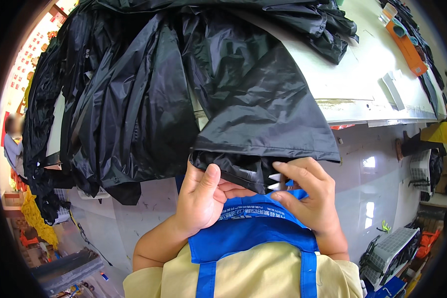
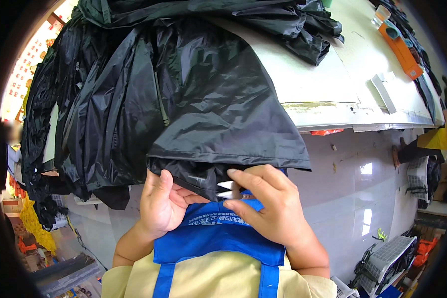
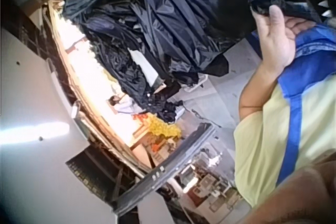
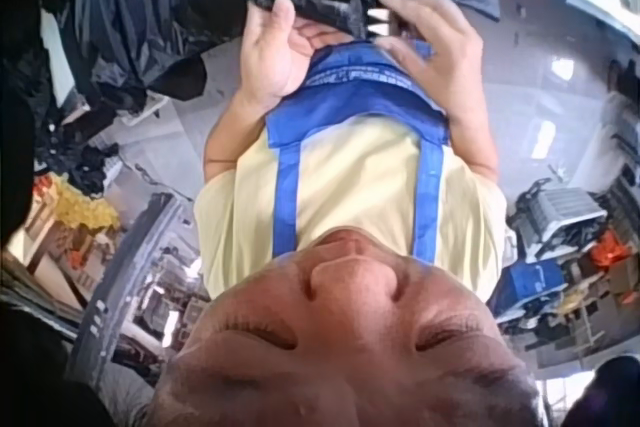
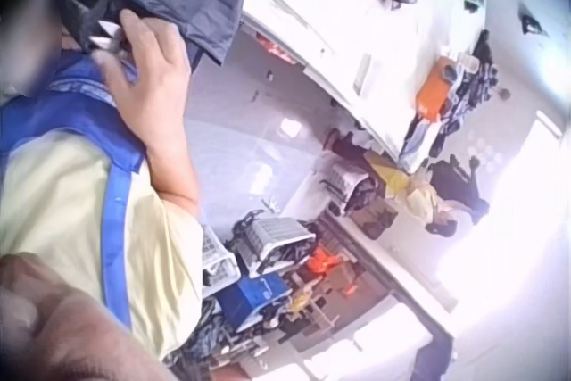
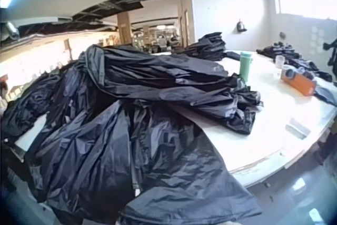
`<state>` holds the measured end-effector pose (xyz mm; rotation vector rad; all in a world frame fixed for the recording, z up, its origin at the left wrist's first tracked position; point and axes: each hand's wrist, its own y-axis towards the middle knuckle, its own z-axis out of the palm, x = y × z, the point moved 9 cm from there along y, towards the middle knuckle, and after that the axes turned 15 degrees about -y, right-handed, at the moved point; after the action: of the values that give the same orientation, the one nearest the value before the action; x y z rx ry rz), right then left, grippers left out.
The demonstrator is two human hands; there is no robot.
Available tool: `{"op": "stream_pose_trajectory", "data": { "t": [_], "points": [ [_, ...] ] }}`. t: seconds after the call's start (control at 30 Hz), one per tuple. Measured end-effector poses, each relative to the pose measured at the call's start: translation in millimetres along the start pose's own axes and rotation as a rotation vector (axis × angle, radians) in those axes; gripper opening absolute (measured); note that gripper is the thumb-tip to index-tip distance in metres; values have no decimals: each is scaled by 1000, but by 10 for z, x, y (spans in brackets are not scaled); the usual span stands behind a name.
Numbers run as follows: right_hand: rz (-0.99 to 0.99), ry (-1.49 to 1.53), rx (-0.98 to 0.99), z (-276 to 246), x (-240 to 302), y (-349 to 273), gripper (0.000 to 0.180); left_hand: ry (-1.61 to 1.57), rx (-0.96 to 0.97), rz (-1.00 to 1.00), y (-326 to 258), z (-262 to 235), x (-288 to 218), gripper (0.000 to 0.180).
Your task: The person repeatedly picks up black fabric pieces from a pile on a table and uses scissors to trim edges and threads. The person handles the fabric one at a time, cutting along seams and removing excess material before placing the pieces back on the table.
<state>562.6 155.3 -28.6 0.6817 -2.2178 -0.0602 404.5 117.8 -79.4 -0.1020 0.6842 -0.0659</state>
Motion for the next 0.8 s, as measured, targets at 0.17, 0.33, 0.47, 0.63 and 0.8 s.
{"op": "stream_pose_trajectory", "data": {
  "t": [0.17,0.33,0.47,0.63,0.8],
  "points": [
    [-62,-79,3,74,29,15,45,0,-5,-31,1,16,23,42],
    [-153,-107,-22,50,145,56,40,52,11,-43,-25,60,24,43],
    [-214,-63,-55,50,138,36,40,21,3,-59,-34,51,13,44],
    [-262,-242,-267,-221,184,-1,35,-23,-43,-33,-5,31,-134,48],
    [-268,-189,-186,-398,-1,253,20,978,236,543,30,584,-654,59]
  ]
}}
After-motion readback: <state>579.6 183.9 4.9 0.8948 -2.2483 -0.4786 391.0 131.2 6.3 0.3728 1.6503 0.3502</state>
